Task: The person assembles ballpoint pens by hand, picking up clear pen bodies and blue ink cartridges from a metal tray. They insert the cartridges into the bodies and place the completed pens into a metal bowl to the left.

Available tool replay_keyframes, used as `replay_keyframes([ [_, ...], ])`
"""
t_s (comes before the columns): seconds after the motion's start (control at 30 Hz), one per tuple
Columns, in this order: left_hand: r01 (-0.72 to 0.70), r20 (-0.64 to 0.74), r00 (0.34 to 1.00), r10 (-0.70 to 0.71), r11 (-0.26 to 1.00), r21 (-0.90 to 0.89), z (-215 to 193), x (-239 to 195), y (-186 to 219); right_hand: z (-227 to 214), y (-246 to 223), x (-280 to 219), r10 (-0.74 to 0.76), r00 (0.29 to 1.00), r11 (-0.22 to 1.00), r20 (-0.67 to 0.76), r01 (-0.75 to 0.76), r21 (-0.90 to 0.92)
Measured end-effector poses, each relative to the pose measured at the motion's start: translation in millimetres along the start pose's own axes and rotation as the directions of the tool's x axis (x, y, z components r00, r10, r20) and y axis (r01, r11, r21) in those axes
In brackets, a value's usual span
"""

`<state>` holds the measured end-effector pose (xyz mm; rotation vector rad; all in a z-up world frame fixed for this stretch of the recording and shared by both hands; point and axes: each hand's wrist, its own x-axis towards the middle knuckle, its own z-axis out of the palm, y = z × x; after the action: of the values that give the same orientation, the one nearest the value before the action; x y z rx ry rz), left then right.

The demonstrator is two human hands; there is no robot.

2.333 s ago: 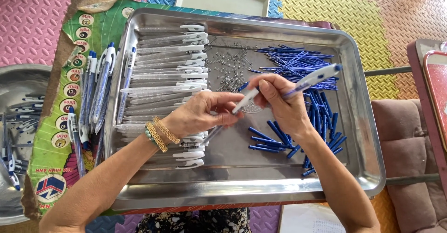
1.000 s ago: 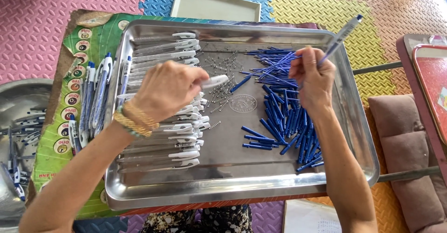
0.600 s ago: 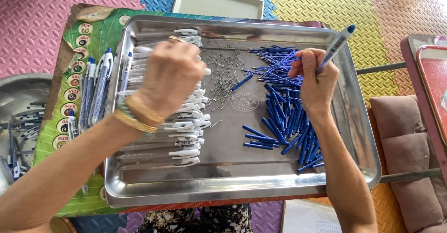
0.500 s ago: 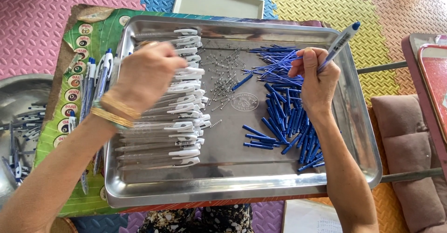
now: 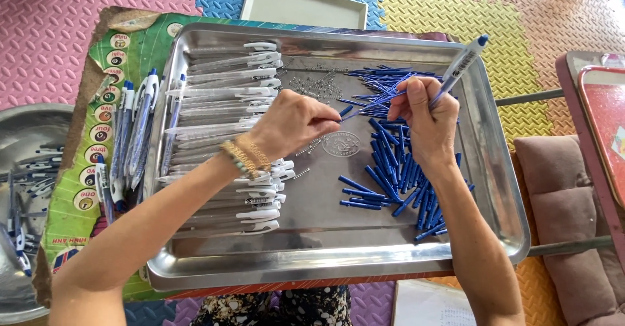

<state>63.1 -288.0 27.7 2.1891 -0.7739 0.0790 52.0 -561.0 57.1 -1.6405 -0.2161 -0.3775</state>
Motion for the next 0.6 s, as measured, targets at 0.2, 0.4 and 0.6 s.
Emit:
replay_keyframes([
  [0.2,0.146,0.078,0.983,-0.163,0.971,0.191,5.2,4.8,-9.5,-50.5,23.4,29.0,0.031,0.992,0.996,-0.121,-0.041,-0.075],
  [0.4,0.022,-0.1,0.995,0.016,0.93,0.366,-77.1,-33.0,-12.5,-102.8,33.2,49.4,0.097,0.986,0.906,-0.135,-0.144,-0.399],
  [0.6,0.358,-0.295,0.93,-0.221,0.732,0.58,-162.0,-124.0,-81.5,-110.6,20.6,54.1,0.106,0.988,0.405,-0.11,-0.144,-0.903],
])
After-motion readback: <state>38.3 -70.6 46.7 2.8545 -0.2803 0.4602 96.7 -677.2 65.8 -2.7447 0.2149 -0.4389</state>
